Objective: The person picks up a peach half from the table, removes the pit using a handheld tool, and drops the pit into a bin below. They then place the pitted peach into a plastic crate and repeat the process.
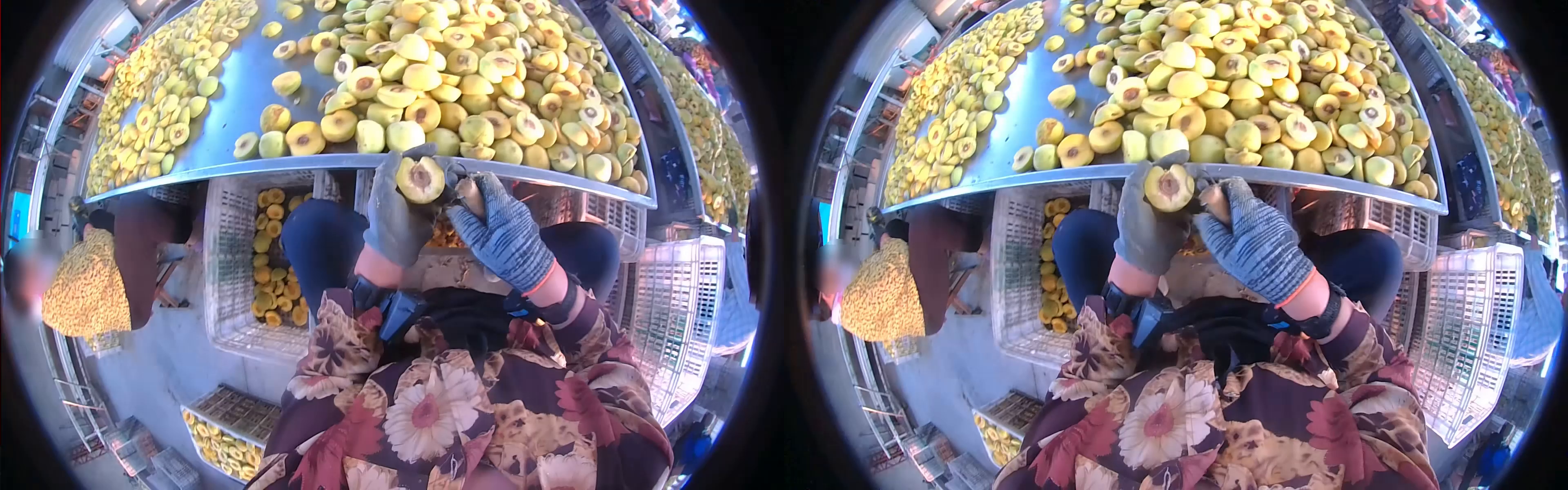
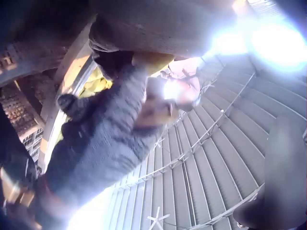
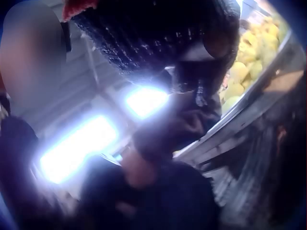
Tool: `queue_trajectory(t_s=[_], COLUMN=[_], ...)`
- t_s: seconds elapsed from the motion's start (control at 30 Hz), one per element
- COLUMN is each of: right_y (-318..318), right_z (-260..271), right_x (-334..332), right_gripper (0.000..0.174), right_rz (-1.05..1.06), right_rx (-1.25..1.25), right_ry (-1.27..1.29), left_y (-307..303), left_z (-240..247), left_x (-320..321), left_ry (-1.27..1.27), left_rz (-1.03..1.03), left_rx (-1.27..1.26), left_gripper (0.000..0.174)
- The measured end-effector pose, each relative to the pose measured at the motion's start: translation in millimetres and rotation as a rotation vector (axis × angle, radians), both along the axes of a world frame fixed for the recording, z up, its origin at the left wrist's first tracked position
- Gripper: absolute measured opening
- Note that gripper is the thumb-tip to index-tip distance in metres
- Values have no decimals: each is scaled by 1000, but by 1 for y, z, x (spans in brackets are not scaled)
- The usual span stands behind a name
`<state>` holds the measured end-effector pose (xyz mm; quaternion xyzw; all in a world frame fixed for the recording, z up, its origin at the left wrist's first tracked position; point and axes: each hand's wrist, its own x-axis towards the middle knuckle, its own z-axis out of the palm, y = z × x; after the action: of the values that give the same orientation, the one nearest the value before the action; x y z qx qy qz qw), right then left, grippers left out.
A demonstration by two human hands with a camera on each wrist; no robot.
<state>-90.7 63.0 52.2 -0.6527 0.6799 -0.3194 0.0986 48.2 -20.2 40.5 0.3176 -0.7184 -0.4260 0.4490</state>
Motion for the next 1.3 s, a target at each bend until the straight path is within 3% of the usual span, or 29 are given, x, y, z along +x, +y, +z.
queue_trajectory(t_s=[0.03,0.07,0.1,0.17,0.4,0.5,0.6,0.7,0.8,0.9,1.0,1.13,1.27,1.3], right_y=[5,5,6,6,2,4,6,7,9,9,15,13,12,11], right_z=[-3,3,1,4,5,2,-2,16,12,9,4,9,15,17], right_x=[2,3,5,10,12,13,14,18,18,15,13,15,20,20], right_gripper=[46,46,45,43,37,39,39,40,44,47,48,50,49,47], right_rz=[-64,-13,5,40,135,151,154,114,158,196,231,130,109,103], right_rx=[63,137,125,103,253,217,200,320,300,287,296,232,196,216], right_ry=[-22,-74,-61,-23,-171,-184,-175,-71,54,143,149,-23,0,31], left_y=[1,2,4,9,13,20,19,10,5,-5,4,5,19,18], left_z=[3,-3,-9,-7,-15,-3,-15,-26,-33,-53,-22,-24,-11,-11], left_x=[1,1,0,-2,2,1,-1,-1,4,9,5,4,-1,0], left_ry=[2,84,164,401,-72,-84,-72,214,-78,-164,206,251,266,193], left_rz=[-59,-86,-116,-172,4,133,167,-135,118,146,-169,-133,-69,-47], left_rx=[150,146,142,389,-159,-170,-70,216,-188,-339,135,215,317,224], left_gripper=[41,35,30,26,20,30,60,59,63,64,66,65,62,58])
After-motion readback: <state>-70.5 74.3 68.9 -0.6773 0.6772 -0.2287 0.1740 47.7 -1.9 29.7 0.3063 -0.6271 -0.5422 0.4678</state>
